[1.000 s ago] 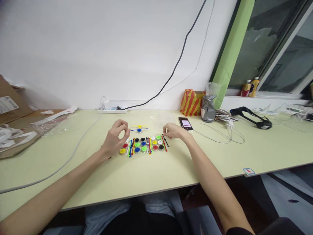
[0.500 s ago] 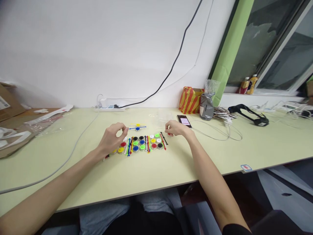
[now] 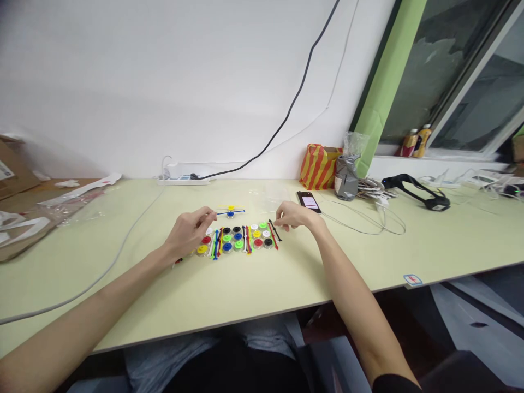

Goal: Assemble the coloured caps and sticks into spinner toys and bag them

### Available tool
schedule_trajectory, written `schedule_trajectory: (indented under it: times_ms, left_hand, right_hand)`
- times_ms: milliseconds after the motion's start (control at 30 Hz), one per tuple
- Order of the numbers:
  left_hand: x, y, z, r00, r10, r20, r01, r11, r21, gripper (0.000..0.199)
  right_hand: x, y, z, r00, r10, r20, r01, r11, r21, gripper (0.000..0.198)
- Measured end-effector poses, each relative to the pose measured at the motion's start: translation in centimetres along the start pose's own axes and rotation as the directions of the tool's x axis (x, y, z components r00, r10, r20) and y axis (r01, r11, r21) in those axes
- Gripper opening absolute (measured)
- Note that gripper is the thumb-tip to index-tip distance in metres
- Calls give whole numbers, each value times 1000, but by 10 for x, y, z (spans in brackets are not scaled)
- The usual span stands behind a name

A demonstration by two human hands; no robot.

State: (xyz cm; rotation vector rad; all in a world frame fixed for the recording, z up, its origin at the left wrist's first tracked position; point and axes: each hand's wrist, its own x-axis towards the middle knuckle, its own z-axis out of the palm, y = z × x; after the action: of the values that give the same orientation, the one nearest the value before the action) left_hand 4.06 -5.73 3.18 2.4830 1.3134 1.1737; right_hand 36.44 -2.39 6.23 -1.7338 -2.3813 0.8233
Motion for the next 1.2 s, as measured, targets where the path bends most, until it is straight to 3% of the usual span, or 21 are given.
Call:
schedule_trajectory:
  times_ms: [133,233,300,400,467,567,633,767,900,1033,1200]
  left_hand:
    - [-2,-2,0,1000,-1,23,1,1000,-21,37]
    - [-3,-5,-1,999,14,45,-12,999,-48,40]
    - [-1,-7,-2,998,46,31,-45,997,-60,37]
    - [2,-5,-3,990,140,-8,-140,988,-65,31]
    - [2,-2,-2,976,216,-14,-216,974,-68,29]
    - [1,6,2,959,283,8,-281,957,-76,26]
    - [-1,11,6,954,298,22,-296,952,-75,28]
    - [-3,16,9,938,347,27,-346,938,-15,29]
    - [-2,18,3,900,434,30,-433,887,162,46]
    - [0,22,-3,829,550,102,-541,742,396,65]
    - [-2,22,2,762,616,200,-617,596,514,71]
  right_hand:
    - [10,13,0,976,44,-213,-80,983,-163,15]
    - [15,19,2,979,74,-192,-116,969,-217,22]
    - [14,19,2,988,79,-134,-104,975,-195,16]
    - [10,9,2,980,-9,-200,-13,994,-108,9]
    - [8,-6,6,935,-162,-314,179,984,24,12]
    - [7,-37,23,823,-368,-433,505,822,262,23]
    - [6,-57,37,779,-429,-458,602,718,350,29]
    - [3,-78,55,762,-432,-483,640,614,461,37]
    - [1,-75,51,744,-363,-561,653,573,495,46]
    - [1,-67,43,713,-266,-649,677,501,539,47]
    - [-1,-67,43,708,-286,-646,697,429,574,37]
